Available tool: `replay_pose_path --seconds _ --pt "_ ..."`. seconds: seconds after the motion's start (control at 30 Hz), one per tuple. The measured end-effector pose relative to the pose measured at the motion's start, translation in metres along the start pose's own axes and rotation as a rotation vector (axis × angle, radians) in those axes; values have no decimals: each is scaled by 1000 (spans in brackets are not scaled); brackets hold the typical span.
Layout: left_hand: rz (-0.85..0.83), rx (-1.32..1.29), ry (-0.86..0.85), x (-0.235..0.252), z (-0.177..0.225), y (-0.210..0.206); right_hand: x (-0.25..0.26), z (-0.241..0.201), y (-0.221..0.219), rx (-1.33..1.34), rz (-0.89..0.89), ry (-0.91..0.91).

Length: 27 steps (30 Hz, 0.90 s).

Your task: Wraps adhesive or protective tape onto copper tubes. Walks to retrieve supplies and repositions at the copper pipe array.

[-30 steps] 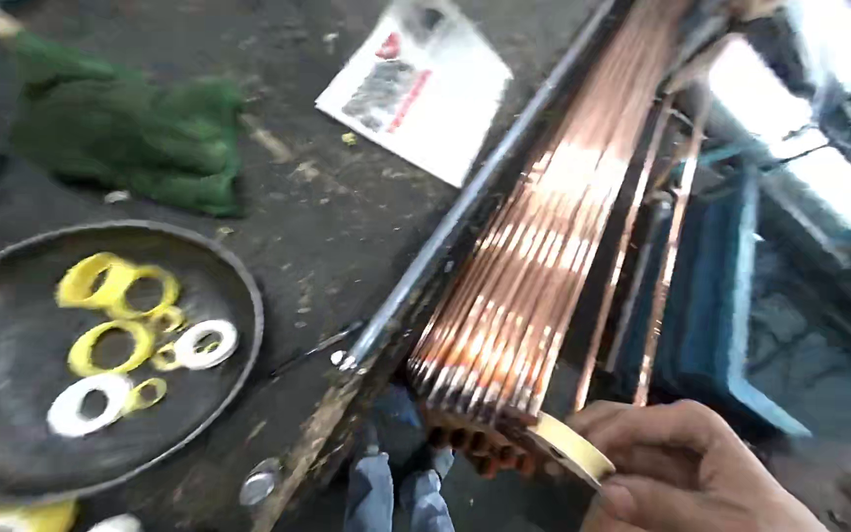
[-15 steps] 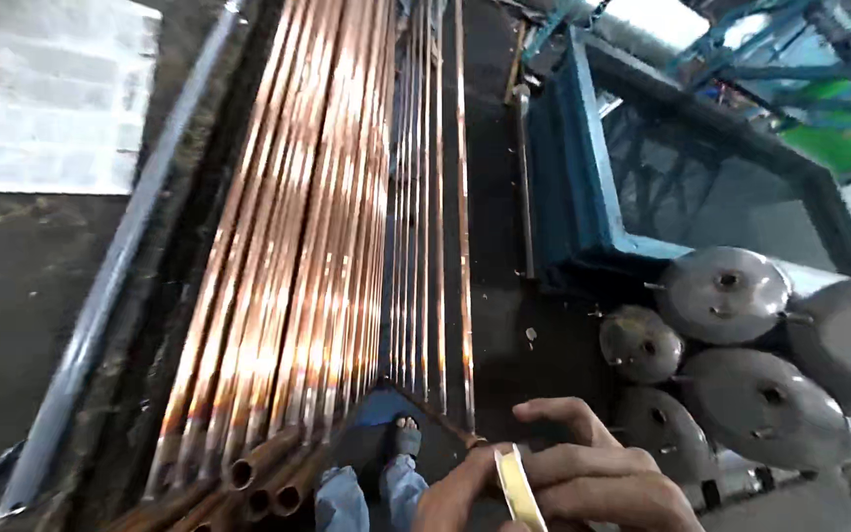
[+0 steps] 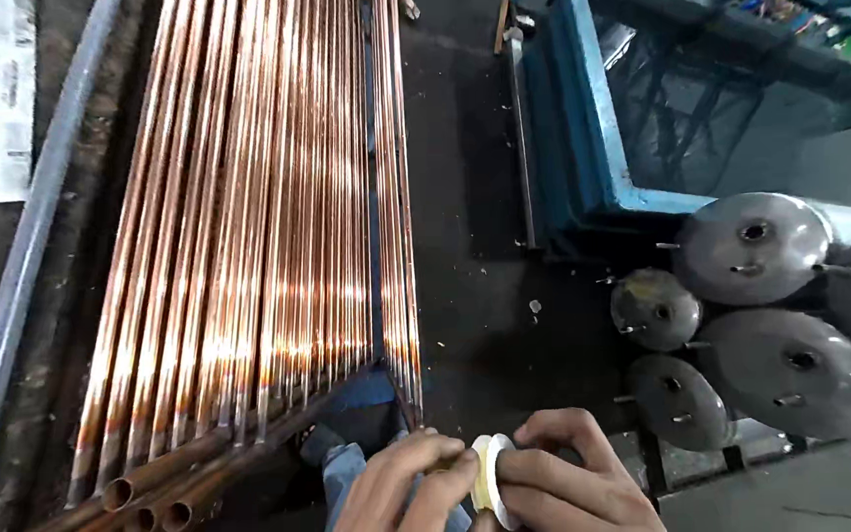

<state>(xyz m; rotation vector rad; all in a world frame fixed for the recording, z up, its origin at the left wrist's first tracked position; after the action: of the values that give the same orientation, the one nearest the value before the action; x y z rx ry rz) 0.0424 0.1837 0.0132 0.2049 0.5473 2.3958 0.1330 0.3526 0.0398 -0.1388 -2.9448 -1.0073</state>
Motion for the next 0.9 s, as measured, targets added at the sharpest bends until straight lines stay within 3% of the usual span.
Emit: replay_pose_path --seconds 0.23,0.43,0.53,0.63,0.9 --pt "12 161 15 -1 -2 7 -9 -1 -5 93 -81 27" --pt "-9 -588 134 -12 -11 3 -14 0 -12 410 -25 -61" --pt "42 -757 175 -19 -10 4 -9 -10 -12 595 131 -218" --pt "93 -917 203 -24 -11 7 -4 -11 -10 593 213 -179" --pt "223 -1235 372 -33 -14 7 -1 -19 -20 349 -83 -190"
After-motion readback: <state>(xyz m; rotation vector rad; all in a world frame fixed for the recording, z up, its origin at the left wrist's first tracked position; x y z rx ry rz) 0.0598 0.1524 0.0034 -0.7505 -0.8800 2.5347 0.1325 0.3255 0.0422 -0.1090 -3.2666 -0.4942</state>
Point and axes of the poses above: each hand's wrist, its own x-axis towards the middle knuckle, its own y-axis out of the back of the hand, z = x × y, the point moved 3 cm from there along x, towards the middle knuckle, and after that the axes turned 5 degrees about x, right-handed, at the moved point
